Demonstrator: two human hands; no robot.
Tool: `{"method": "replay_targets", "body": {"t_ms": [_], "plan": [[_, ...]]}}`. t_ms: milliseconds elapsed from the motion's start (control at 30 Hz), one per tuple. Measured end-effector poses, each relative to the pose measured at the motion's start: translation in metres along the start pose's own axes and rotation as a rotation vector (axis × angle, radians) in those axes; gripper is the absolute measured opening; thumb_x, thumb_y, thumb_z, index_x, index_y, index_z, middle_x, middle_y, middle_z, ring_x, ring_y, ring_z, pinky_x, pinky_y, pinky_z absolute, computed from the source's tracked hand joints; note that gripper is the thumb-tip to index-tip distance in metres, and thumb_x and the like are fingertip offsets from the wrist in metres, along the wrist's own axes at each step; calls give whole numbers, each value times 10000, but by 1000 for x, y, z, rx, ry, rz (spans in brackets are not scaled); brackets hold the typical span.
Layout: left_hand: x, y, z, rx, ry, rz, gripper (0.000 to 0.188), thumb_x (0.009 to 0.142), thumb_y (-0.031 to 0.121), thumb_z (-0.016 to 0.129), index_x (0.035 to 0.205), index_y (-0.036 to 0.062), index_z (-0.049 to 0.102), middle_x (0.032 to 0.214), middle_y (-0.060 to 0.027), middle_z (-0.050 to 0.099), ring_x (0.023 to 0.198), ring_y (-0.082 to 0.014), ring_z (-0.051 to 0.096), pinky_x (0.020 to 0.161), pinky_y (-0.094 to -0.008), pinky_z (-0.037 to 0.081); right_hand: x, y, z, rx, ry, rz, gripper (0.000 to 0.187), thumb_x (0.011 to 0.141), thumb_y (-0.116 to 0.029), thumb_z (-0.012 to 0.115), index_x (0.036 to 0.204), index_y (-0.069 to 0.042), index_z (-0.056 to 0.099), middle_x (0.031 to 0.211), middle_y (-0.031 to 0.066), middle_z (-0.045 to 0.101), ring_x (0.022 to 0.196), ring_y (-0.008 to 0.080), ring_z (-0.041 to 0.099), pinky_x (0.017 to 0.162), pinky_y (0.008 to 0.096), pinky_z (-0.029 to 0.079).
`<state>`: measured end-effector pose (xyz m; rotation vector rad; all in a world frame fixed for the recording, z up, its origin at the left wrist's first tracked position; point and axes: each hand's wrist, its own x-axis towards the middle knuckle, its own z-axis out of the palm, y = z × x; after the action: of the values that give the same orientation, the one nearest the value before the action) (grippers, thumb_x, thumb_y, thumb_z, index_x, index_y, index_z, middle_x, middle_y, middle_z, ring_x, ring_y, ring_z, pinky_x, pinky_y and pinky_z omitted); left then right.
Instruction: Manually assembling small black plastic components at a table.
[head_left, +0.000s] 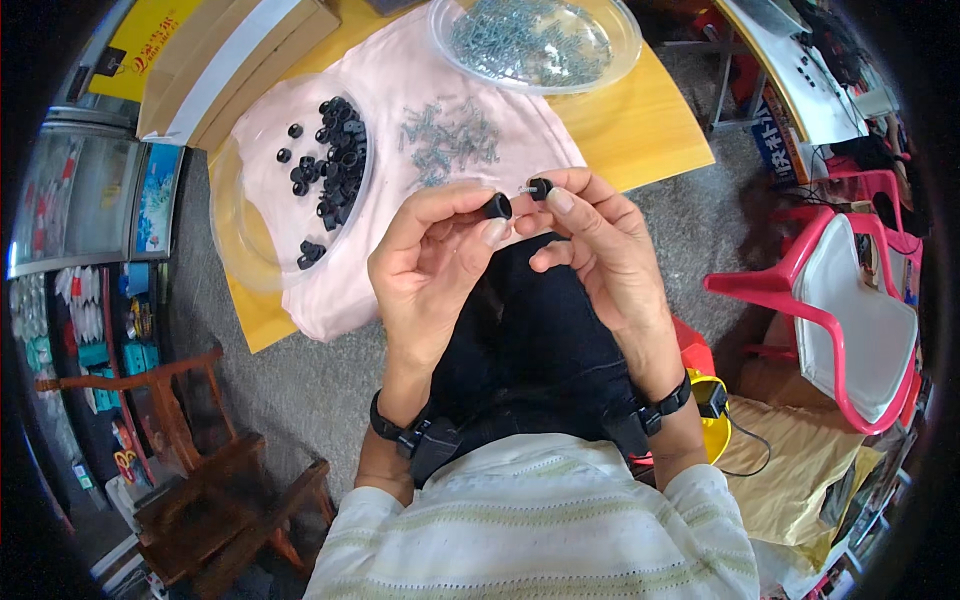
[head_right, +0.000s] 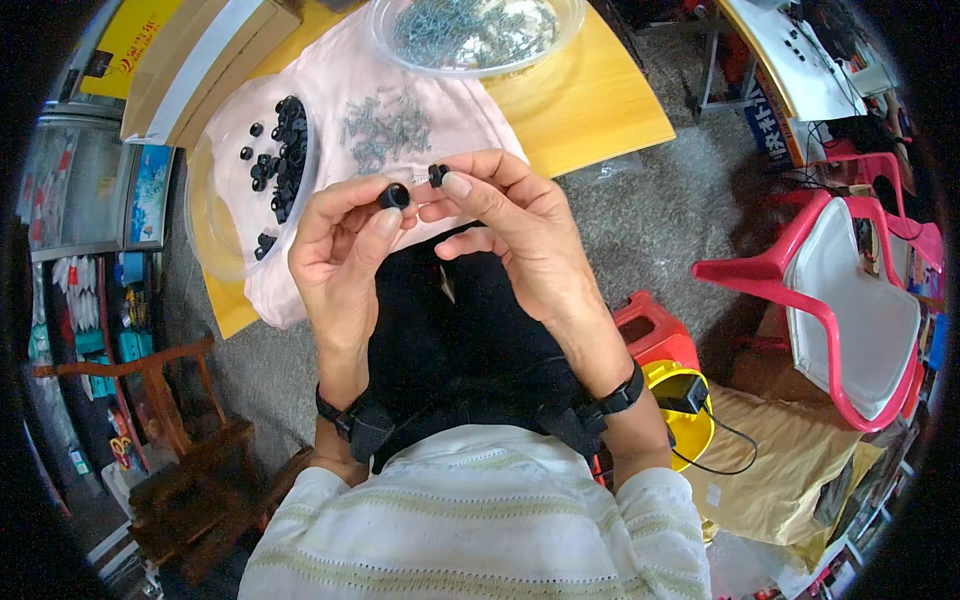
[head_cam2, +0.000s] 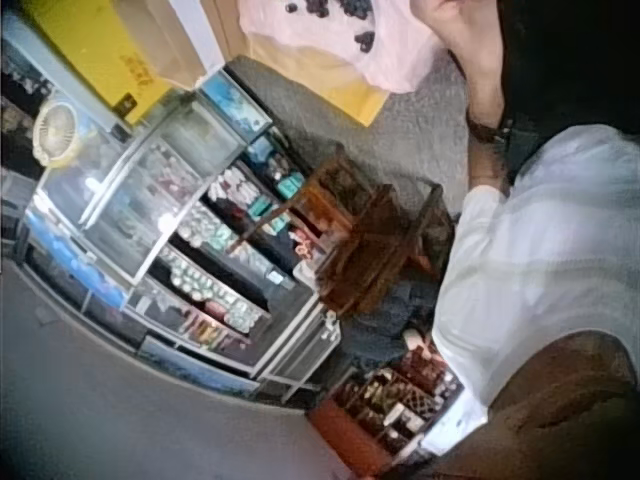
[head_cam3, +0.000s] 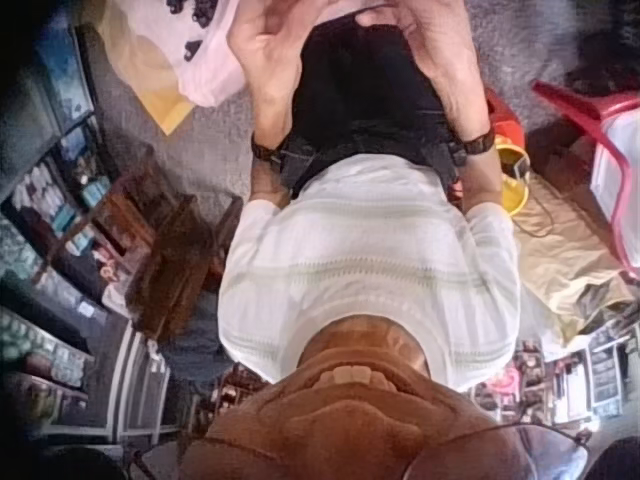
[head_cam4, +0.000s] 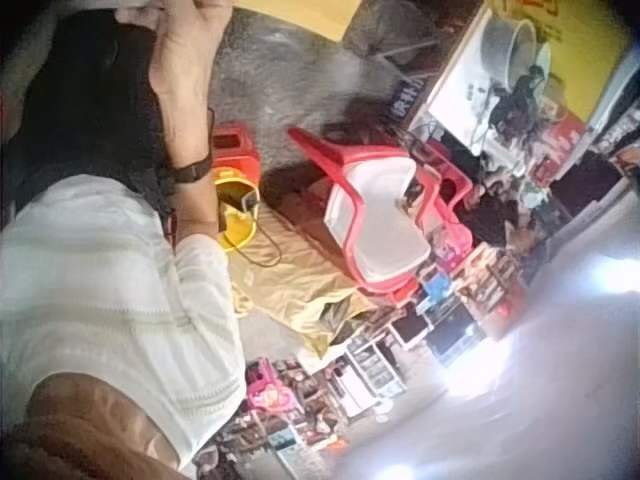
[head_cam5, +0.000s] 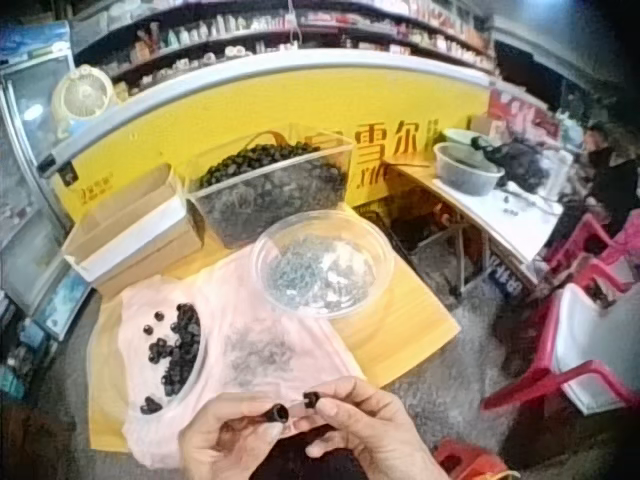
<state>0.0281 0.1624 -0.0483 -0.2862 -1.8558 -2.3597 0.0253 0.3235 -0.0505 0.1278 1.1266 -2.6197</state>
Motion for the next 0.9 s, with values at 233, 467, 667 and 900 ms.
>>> {"method": "replay_targets", "body": {"t_ms": [233, 467, 667, 900], "plan": [[4, -5, -10, -119, -33, -49, 226, 852, -4, 624, 1067, -34, 563, 1008, -119, 630, 904, -175, 637, 830, -294, 517, 0, -8, 18, -262, 13, -100, 194, 882, -103, 614, 1042, 0, 576, 951, 76, 663, 853, 125, 651, 648, 225, 547], [3, -7, -9, -222, -1, -54, 219, 861, -6, 605, 1072, -32, 553, 1019, -148, 631, 901, -195, 640, 822, -325, 541, -5, -11, 28, -405, 21, -212, 168, 857, -78, 646, 985, 16, 589, 927, 66, 666, 804, 87, 635, 607, 188, 511], [0, -4, -9, -173, -31, 1, 229, 857, -38, 594, 1082, -38, 550, 1036, -147, 622, 908, -184, 633, 828, -320, 535, -8, -11, 31, -609, 30, -330, 114, 824, -37, 659, 907, 18, 602, 839, 42, 668, 744, 63, 624, 593, 198, 506], [-5, 5, -4, 12, -49, 95, 237, 834, -65, 615, 1067, -38, 579, 1055, -103, 603, 917, -143, 614, 816, -262, 520, -15, -7, 32, -705, 57, -439, 125, 807, -35, 672, 890, 26, 602, 780, 55, 661, 714, 74, 628, 590, 216, 516]]}}
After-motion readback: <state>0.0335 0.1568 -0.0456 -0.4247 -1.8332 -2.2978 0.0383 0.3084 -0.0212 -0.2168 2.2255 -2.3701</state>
